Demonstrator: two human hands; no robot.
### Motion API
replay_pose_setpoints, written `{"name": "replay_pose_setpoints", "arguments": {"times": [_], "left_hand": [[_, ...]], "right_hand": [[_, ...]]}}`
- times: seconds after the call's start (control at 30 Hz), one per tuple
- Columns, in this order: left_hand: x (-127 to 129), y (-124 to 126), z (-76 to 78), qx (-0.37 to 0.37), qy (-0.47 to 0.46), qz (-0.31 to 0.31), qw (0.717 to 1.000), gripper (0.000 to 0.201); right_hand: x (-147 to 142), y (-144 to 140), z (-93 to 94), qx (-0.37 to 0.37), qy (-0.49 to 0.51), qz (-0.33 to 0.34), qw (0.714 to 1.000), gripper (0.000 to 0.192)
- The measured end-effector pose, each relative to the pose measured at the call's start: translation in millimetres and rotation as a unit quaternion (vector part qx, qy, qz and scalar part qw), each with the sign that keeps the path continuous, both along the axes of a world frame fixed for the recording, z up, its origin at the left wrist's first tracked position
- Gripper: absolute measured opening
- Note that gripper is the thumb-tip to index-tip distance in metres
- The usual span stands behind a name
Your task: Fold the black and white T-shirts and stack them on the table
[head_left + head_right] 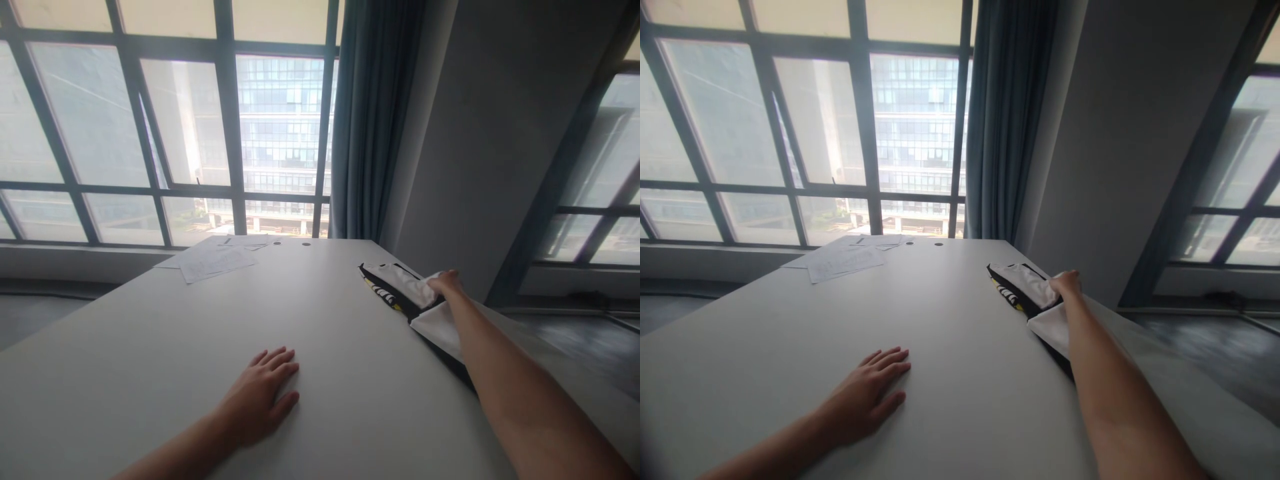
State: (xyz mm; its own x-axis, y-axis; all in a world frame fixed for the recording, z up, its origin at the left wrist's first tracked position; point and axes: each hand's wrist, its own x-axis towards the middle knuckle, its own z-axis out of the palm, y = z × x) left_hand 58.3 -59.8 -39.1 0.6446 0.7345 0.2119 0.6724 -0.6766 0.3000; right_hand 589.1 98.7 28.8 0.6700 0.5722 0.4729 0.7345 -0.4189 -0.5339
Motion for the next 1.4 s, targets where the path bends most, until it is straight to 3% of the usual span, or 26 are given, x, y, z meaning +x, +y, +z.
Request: {"name": "replay_pose_setpoints", "arguments": {"times": [0.13, 0.2, 0.33, 0.47, 0.53, 0.63, 0.77, 0.83, 0.97, 1.07, 1.4], "left_hand": [[-0.5, 1.1, 1.4, 0.000, 0.005, -0.001, 1.000, 0.049], [-0.5, 1.3, 2.4, 0.005, 0.008, -0.002, 1.000, 0.049], [0.4, -0.4, 2.2, 0.018, 0.020, -0.004, 1.000, 0.048], [-1.6, 7.5, 2.3, 0.028, 0.035, 0.003, 0.999, 0.052], [-3.1, 22.1, 7.5, 0.027, 0.060, 0.021, 0.998, 0.056], [-2.5, 53.5, 23.7, 0.013, 0.121, 0.072, 0.990, 0.060], [3.8, 86.9, 39.4, 0.054, 0.082, 0.147, 0.984, 0.061], [7.2, 95.4, 33.0, 0.054, 0.073, 0.157, 0.983, 0.063], [9.7, 101.8, 3.9, -0.021, 0.101, 0.159, 0.982, 0.067], [8.1, 101.0, -8.1, -0.019, 0.099, 0.160, 0.982, 0.067], [4.6, 93.0, -3.5, -0.012, 0.093, 0.169, 0.981, 0.063]], "right_hand": [[-18.8, -11.1, 1.5, -0.099, 0.044, -0.070, 0.992, 0.072], [-41.0, -14.6, 8.0, -0.132, 0.008, -0.056, 0.990, 0.069], [-112.6, -31.4, -0.9, -0.152, -0.090, 0.109, 0.978, 0.058], [-196.8, -64.1, -30.4, -0.212, -0.118, 0.292, 0.925, 0.063], [-229.4, -78.1, -35.9, -0.259, -0.105, 0.343, 0.897, 0.070], [-259.8, -86.4, -27.1, -0.309, -0.101, 0.357, 0.876, 0.075], [-279.0, -80.8, -17.2, -0.284, -0.105, 0.366, 0.880, 0.076], [-285.8, -77.1, -26.6, -0.265, -0.106, 0.373, 0.883, 0.072], [-296.0, -77.5, -61.1, -0.241, -0.097, 0.371, 0.891, 0.060], [-298.9, -83.0, -75.0, -0.212, -0.108, 0.371, 0.898, 0.054], [-295.3, -80.5, -78.3, -0.187, -0.116, 0.375, 0.901, 0.051]]}}
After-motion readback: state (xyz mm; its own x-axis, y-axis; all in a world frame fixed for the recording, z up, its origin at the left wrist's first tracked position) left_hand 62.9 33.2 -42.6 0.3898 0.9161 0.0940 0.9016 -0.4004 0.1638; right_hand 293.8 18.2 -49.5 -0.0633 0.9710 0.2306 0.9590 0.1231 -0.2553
